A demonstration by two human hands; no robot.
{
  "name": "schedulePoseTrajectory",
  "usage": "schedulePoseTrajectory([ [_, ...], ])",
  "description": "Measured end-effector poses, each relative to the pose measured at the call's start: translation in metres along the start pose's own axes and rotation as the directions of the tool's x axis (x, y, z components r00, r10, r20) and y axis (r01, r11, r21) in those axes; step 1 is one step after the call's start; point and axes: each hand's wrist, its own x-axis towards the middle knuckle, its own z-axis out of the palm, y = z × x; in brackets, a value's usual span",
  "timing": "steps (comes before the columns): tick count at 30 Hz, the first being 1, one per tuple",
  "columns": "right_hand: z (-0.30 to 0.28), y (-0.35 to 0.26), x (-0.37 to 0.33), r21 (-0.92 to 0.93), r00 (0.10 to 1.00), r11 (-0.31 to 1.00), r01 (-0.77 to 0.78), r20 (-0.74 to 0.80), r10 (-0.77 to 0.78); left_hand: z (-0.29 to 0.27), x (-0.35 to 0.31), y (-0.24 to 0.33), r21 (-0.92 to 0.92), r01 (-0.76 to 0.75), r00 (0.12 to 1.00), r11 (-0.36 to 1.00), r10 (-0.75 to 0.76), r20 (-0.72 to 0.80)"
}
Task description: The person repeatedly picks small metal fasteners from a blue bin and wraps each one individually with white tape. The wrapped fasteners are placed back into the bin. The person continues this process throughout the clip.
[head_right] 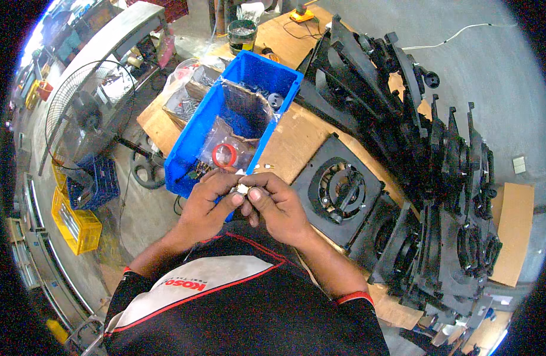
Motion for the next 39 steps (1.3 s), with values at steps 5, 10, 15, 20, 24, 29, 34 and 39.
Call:
schedulePoseTrajectory([
  [5,-0.002,-0.006,0.003,-0.016,0.997,1.0,0.0,0.075,0.001,-0.004,0.0,0.002,0.096,-0.042,0.994,0.994,0.051,-0.102],
  [10,-0.003,-0.007,0.001,-0.003,0.997,0.999,-0.035,0.073,0.035,-0.005,-0.001,0.002,0.189,-0.069,0.989,0.98,0.092,-0.114],
  [15,-0.009,-0.006,0.001,0.028,0.99,0.999,-0.046,0.136,0.041,-0.005,0.002,-0.004,0.117,-0.111,0.99,0.987,0.12,-0.069],
  [20,-0.003,-0.01,0.004,0.034,0.99,0.996,-0.086,0.111,0.081,-0.008,0.002,0.002,0.02,-0.096,0.994,0.995,0.097,-0.042],
  [24,0.001,0.002,0.002,-0.082,1.0,0.996,0.021,-0.016,-0.022,-0.011,-0.002,-0.001,0.146,-0.173,0.979,0.974,0.186,-0.081],
  [29,0.005,0.0,0.009,-0.782,0.858,0.482,0.395,0.127,-0.498,-0.009,-0.001,-0.005,0.161,-0.178,0.964,0.971,0.205,-0.17],
  [34,-0.001,0.016,0.013,-0.775,0.921,0.555,0.302,0.087,-0.379,-0.008,-0.004,-0.012,0.047,-0.121,0.983,0.992,0.126,-0.137],
  [39,0.004,0.01,0.008,-0.628,0.957,0.736,0.252,0.051,-0.284,-0.009,-0.006,-0.016,0.021,-0.142,0.987,0.99,0.143,-0.076],
])
